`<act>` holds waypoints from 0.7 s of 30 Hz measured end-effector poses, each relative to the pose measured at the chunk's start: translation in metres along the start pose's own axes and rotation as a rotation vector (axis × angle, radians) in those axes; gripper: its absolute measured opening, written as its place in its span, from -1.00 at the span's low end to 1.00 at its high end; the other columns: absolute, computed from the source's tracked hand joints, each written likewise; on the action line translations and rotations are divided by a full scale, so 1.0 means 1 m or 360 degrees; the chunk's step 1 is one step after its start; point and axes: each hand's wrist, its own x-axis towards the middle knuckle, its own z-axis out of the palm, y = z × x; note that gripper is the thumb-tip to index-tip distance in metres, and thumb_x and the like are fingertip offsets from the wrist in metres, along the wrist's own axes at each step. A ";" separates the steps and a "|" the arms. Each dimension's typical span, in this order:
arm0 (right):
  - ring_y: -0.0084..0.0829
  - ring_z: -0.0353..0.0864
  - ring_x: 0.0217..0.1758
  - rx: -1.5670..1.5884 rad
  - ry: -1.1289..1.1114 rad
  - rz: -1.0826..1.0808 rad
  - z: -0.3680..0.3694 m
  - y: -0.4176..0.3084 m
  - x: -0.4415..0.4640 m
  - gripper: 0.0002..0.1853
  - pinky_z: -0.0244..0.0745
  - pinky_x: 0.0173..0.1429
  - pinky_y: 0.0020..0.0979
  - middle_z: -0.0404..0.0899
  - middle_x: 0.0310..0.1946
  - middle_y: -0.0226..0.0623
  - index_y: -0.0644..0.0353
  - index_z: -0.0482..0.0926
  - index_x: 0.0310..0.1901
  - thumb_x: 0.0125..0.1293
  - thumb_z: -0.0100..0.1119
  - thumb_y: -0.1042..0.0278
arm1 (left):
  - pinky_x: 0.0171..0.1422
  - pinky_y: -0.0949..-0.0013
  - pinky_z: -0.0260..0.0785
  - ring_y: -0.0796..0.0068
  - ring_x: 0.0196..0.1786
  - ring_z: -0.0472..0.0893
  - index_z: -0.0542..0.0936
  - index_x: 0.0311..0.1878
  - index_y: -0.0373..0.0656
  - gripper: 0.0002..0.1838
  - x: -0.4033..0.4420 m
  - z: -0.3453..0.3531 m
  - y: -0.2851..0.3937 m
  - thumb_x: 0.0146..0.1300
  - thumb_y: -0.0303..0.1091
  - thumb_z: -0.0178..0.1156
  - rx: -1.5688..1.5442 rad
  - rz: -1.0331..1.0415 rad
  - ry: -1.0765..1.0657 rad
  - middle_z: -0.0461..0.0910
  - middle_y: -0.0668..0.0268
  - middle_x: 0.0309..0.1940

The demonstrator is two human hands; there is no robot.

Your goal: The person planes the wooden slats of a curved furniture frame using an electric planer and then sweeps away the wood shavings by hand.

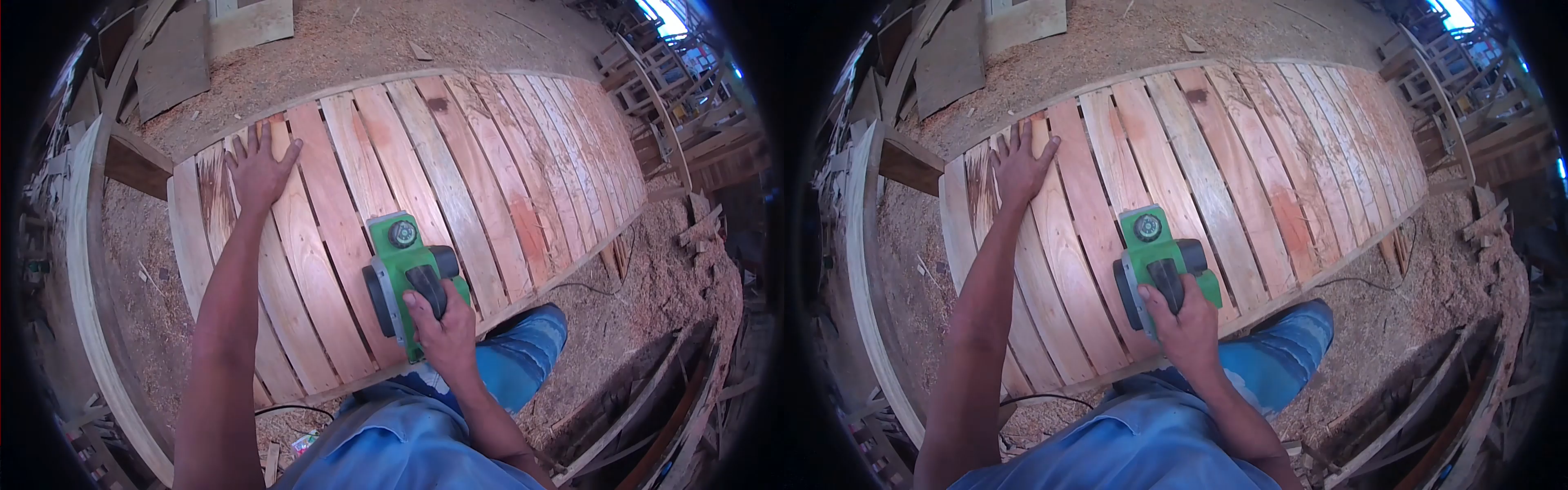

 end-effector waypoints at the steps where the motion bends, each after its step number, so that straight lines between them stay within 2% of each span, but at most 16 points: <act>1: -0.13 0.73 -0.46 0.0016 -0.0007 -0.0023 0.004 -0.005 0.011 -0.50 0.57 -0.31 -0.11 0.68 -0.48 -0.02 0.38 0.63 -0.08 0.54 0.53 -0.02 | 0.90 -0.39 -0.25 -0.26 0.88 0.04 0.20 0.87 0.06 0.11 0.000 0.000 0.001 0.53 0.67 -0.10 -0.0006 0.0000 0.0004 0.11 0.15 0.89; 4: -0.14 0.74 -0.44 -0.0016 -0.0063 0.0029 0.014 -0.025 0.045 -0.43 0.58 -0.29 -0.11 0.68 -0.48 -0.03 0.40 0.63 -0.08 0.54 0.52 -0.10 | 0.90 -0.39 -0.25 -0.27 0.88 0.04 0.20 0.87 0.04 0.10 -0.003 -0.001 0.002 0.54 0.66 -0.09 -0.0022 0.0000 -0.0002 0.11 0.14 0.88; 10: -0.01 0.79 -0.34 -0.0130 -0.0081 -0.0080 0.042 -0.043 0.110 -0.29 0.64 -0.16 -0.03 0.70 -0.44 0.06 0.45 0.64 -0.07 0.53 0.44 -0.28 | 0.92 -0.37 -0.28 -0.25 0.88 0.03 0.21 0.87 0.04 0.08 -0.003 -0.006 0.004 0.56 0.64 -0.11 -0.0060 -0.0026 -0.0003 0.11 0.14 0.88; 16: 0.10 0.85 -0.19 -0.0116 -0.0085 -0.0161 0.069 -0.061 0.167 -0.23 0.69 -0.02 -0.02 0.77 -0.34 0.16 0.50 0.70 0.03 0.53 0.40 -0.34 | 0.92 -0.38 -0.28 -0.26 0.88 0.05 0.23 0.86 0.02 0.05 -0.003 -0.007 0.005 0.59 0.61 -0.12 -0.0039 -0.0025 0.0028 0.13 0.14 0.88; 21: 0.13 0.89 -0.09 -0.0115 -0.0068 -0.0255 0.092 -0.081 0.223 -0.19 0.70 0.08 0.01 0.82 -0.25 0.19 0.50 0.73 -0.03 0.49 0.40 -0.40 | 0.91 -0.40 -0.27 -0.27 0.88 0.04 0.25 0.85 -0.01 0.05 -0.003 -0.007 0.005 0.59 0.59 -0.08 -0.0059 -0.0019 0.0030 0.14 0.14 0.87</act>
